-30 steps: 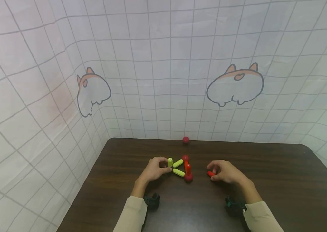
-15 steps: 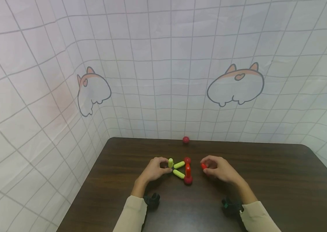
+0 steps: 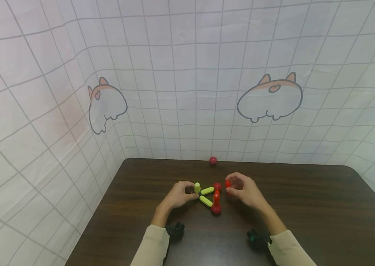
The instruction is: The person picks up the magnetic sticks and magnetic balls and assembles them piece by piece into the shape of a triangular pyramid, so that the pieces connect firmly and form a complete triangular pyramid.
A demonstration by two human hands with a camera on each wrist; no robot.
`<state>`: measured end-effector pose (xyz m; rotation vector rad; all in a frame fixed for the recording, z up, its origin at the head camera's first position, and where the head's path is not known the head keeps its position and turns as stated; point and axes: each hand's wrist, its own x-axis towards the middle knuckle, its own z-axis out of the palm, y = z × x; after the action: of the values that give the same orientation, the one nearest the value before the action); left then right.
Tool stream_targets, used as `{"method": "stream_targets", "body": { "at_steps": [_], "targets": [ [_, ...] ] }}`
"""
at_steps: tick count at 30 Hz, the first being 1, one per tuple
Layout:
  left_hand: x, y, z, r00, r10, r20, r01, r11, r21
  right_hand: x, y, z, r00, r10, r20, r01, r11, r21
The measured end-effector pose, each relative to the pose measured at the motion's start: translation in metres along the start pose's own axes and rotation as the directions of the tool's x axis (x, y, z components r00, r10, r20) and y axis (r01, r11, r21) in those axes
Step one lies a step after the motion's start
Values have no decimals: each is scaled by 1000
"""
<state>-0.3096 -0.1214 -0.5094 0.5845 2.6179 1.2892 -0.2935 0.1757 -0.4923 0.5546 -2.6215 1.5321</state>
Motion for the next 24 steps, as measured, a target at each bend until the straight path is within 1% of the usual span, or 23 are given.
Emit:
{"method": "stream_targets", "body": {
  "at_steps": [4,11,20,24],
  "targets": [
    [1,-1,1,1000,3,2,-3,1000,3,3,-1,7,999,-6,-32,6,1000,-3],
    [0,-2,2,1000,13,5,-13,1000,-10,10,-4,16,994,-73,-76,75,997,22],
    [0,-1,4,999,34,11,-34,999,-2,16,-7,26,994,-73,-86,76,996,40],
    [2,0,5,1000,27,5,-27,1000,6,16,-7,27,992,-79,-99,84,995,45]
  ]
}}
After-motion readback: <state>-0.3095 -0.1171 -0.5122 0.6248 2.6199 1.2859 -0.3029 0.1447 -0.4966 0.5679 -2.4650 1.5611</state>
